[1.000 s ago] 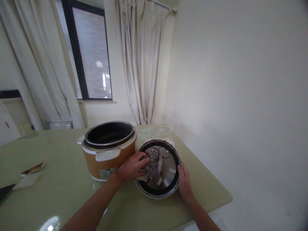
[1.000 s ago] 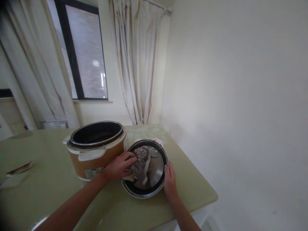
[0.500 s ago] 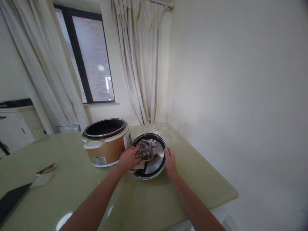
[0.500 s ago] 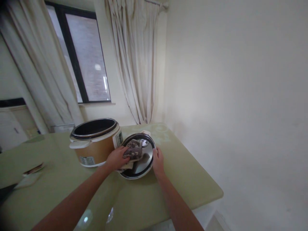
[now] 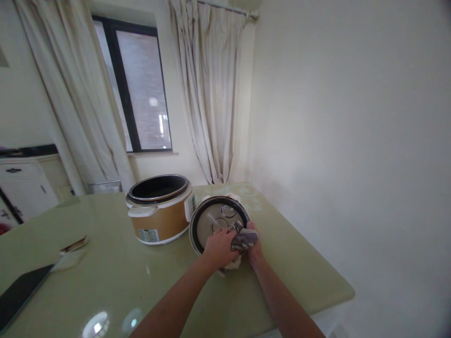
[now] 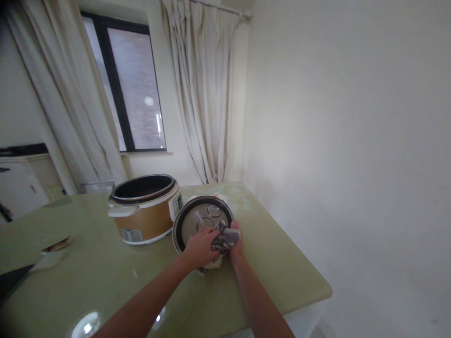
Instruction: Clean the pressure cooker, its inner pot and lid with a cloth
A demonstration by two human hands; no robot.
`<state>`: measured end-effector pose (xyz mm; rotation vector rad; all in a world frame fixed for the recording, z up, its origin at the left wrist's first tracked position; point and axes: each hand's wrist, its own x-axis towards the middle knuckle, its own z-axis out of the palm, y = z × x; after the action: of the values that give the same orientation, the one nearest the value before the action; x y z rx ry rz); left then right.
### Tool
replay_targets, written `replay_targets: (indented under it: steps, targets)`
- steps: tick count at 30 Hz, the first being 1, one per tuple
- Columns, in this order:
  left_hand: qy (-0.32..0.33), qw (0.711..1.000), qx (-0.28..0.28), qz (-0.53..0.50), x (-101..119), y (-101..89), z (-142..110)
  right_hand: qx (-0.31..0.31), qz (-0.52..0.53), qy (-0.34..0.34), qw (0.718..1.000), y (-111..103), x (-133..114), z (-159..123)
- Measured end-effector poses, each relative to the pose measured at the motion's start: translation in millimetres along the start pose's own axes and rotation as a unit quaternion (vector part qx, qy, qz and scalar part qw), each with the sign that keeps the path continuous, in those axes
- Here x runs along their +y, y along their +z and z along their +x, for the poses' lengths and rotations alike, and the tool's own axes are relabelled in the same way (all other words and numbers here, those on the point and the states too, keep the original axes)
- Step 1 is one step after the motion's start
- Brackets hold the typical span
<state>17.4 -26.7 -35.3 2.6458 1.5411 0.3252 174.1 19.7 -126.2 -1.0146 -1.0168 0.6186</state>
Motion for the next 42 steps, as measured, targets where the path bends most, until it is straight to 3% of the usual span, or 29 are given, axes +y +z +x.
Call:
replay_targets:
  steps: [5,8,10,13,17,19,22,26,31,38,42]
  targets:
    - [-0.044,0.998,0.008,0.043,-48,-14.4,-6,-0.009,-0.019,0.021,1.000,2,-2,-2]
    - [-0.099,0.992,0.036,0.063,-65,-22.0,-2,-0.006,-0.044,0.020,0.999,5,2,-2]
    - [-0.130,0.988,0.057,0.058,-63,-21.6,3,-0.004,-0.055,0.016,0.998,6,5,-1]
    - [-0.141,0.987,0.072,0.029,-41,-12.0,12,0.005,-0.052,0.020,0.998,5,10,1]
    - [-0.073,0.996,0.054,-0.015,1,4.1,18,-0.001,0.000,0.041,0.999,0,13,1]
    - [-0.040,0.998,0.043,-0.027,10,6.9,19,-0.017,0.032,0.053,0.998,-2,13,-1]
    - [-0.009,0.999,0.022,-0.037,0,3.1,19,-0.027,0.038,0.057,0.997,-4,7,-4]
    - [0.018,0.999,-0.014,-0.036,-37,-7.4,14,-0.015,0.003,0.051,0.999,1,-4,-7]
    - [-0.027,0.999,-0.011,-0.014,-63,-14.8,10,0.024,-0.081,0.045,0.995,5,-7,-7]
    - [-0.150,0.986,0.077,-0.009,-59,-10.5,16,0.023,-0.091,0.039,0.995,5,-3,-8]
    - [-0.109,0.991,0.077,-0.022,-42,-5.5,16,0.042,-0.112,0.022,0.993,7,-5,-6]
